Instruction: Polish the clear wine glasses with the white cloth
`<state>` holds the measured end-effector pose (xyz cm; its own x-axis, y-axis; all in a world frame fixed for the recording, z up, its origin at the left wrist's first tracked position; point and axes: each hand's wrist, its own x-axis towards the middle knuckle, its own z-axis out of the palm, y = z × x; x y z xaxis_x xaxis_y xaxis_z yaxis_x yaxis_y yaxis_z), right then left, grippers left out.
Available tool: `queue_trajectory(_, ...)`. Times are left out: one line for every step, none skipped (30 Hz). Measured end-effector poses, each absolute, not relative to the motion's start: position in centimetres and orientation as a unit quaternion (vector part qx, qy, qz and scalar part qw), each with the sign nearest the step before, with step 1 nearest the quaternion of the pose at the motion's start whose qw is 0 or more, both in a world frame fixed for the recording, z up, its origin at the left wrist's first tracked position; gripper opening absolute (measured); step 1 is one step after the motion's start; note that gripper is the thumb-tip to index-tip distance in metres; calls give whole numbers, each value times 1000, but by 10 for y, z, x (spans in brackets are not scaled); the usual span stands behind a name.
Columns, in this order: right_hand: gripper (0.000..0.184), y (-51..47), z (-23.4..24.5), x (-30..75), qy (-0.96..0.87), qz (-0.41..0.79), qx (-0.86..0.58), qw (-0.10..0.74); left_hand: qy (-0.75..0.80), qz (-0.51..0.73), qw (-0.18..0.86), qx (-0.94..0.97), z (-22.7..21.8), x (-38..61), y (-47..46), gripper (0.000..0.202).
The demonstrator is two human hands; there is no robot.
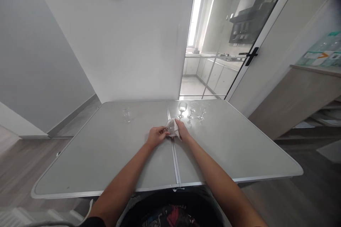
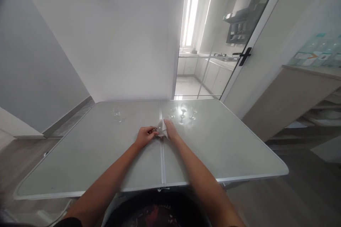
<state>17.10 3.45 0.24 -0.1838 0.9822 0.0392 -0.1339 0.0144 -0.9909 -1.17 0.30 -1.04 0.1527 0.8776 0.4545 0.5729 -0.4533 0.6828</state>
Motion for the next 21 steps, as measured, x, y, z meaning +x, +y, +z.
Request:
queue_trajectory(48,35,2,171,-538,535,-408,508,497,442,196,721,-9,-11,4,27)
queue_trajectory(45,36,1,170,-563,493,-408,523,501,456,214,704,-8,-11,5,28)
queue_trajectory(42,36,0,170,-590,452,-407,531,503,469,232,688,-7,-11,5,29)
queue_trajectory(40,36,-1,169,-616,418,-405,531,502,480,248,675,-7,-11,6,31)
queue_trajectory(41,35,-2,169,-635,391,-404,529,500,488,263,665,-6,-11,6,32)
queue_trajectory(46,34,-3,168,-649,370,-405,527,497,494,277,657,-6,-12,7,33)
queue_trajectory(51,32,-3,167,-659,352,-406,527,495,499,288,650,-6,-12,8,34)
queue_trajectory(54,30,-3,167,-667,333,-405,530,493,504,298,644,-6,-12,8,35)
queue_trajectory(53,29,-3,166,-680,311,-400,530,493,506,305,638,-7,-12,9,36)
queue_trajectory(52,27,-2,167,-701,284,-389,526,493,507,307,637,-7,-13,9,37)
queue_trajectory(50,26,0,168,-729,253,-371,517,493,502,302,643,-7,-13,9,37)
queue_trajectory(49,24,2,169,-760,215,-350,503,494,491,287,658,-7,-13,8,37)
queue_trajectory(47,24,5,171,-792,174,-327,485,494,475,259,681,-8,-14,7,36)
queue_trajectory(46,23,8,172,-821,135,-306,463,493,454,221,709,-8,-14,6,34)
queue_trajectory(43,22,11,174,-843,103,-291,441,490,431,174,737,-8,-14,5,32)
queue_trajectory(39,22,13,175,-855,80,-286,424,484,409,125,763,-9,-14,3,29)
queue_trajectory(35,21,15,176,-858,68,-294,416,474,391,76,786,-9,-14,1,28)
queue_trajectory(31,20,17,177,-850,72,-313,417,461,377,31,803,-10,-14,0,27)
queue_trajectory(27,20,18,177,-836,88,-338,424,448,366,-7,816,-10,-14,-1,27)
queue_trajectory(24,20,19,177,-816,116,-365,433,436,360,-38,824,-11,-14,-1,27)
queue_trajectory(21,20,19,177,-796,149,-390,439,426,358,-61,829,-11,-14,-2,27)
